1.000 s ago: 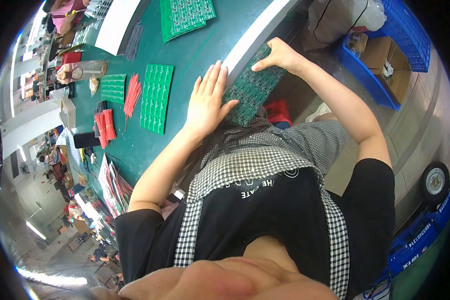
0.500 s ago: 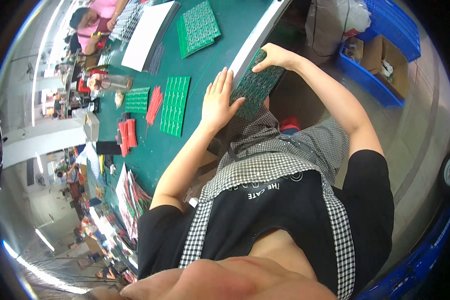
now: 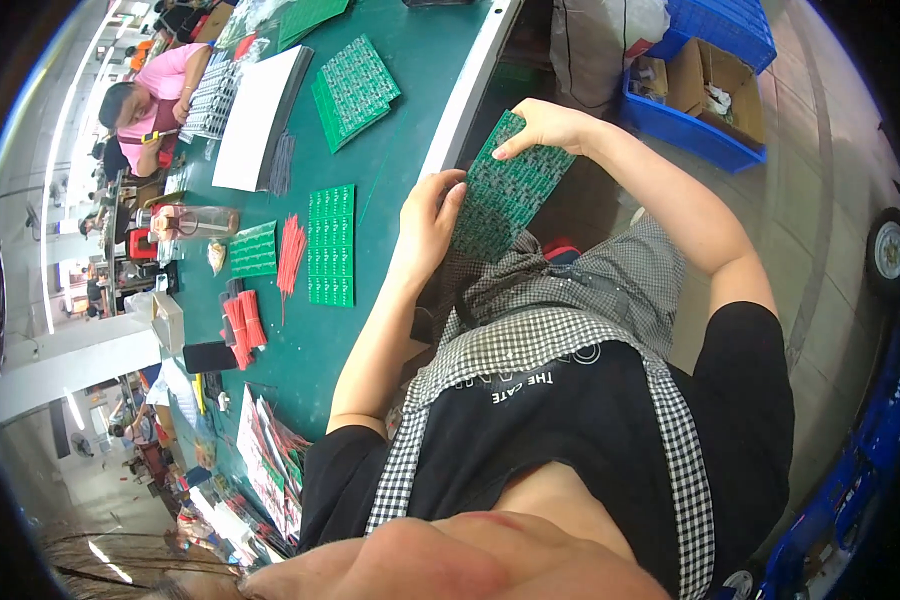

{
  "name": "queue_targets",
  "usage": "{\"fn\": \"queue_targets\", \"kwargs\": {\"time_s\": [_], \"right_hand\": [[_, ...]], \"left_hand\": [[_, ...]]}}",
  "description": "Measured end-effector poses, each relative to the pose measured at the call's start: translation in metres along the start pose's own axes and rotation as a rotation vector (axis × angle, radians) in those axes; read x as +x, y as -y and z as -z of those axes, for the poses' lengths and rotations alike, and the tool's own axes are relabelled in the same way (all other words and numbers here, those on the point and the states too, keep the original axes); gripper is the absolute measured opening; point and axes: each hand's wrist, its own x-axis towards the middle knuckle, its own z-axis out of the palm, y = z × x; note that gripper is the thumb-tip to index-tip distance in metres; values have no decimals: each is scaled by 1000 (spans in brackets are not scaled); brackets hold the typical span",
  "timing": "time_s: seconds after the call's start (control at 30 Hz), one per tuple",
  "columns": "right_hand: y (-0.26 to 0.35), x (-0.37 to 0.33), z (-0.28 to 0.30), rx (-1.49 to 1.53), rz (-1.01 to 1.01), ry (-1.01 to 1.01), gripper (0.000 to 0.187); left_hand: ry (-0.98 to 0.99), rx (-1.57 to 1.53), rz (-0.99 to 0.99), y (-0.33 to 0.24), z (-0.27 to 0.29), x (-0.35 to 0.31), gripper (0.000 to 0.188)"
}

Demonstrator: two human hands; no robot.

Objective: Inspecting and stacking green printed circuit boards at an assembly line workbench.

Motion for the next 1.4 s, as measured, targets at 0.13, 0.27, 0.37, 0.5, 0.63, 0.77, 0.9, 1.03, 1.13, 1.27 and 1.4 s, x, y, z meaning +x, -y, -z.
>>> {"fn": "queue_targets", "kwargs": {"time_s": [0.13, 0.27, 0.37, 0.5, 0.63, 0.77, 0.9, 1.03, 1.13, 1.27, 1.4], "right_hand": [[5, -10, -4, 25, -12, 14, 25], [14, -19, -3, 20, -32, 38, 24], [18, -21, -4, 41, -25, 66, 23], [21, -22, -7, 63, -39, 92, 23], [23, -20, -11, -15, -83, 79, 24], [28, -17, -21, -95, -92, 155, 26], [16, -9, -18, -14, -147, 150, 26], [7, 3, -21, -7, -168, 243, 25], [3, 6, -21, 59, -145, 251, 25], [-10, 2, -7, 13, -71, 315, 32], [-49, -28, -5, 628, -15, 103, 36]], "left_hand": [[42, -58, 86, 8, -3, 1, 21], [208, -401, 215, 17, -5, 4, 20], [273, -641, 215, 18, -5, 2, 19], [300, -782, 203, 21, -7, 1, 19], [345, -574, 215, 24, -6, 2, 18], [364, -770, 251, 16, -7, 13, 18], [327, -852, 305, 12, -6, 14, 18], [370, -683, 266, 22, -6, 14, 17], [353, -788, 269, 30, -7, 16, 17], [328, -852, 319, 29, -8, 16, 16], [189, -909, 363, 25, -2, 13, 17]]}}
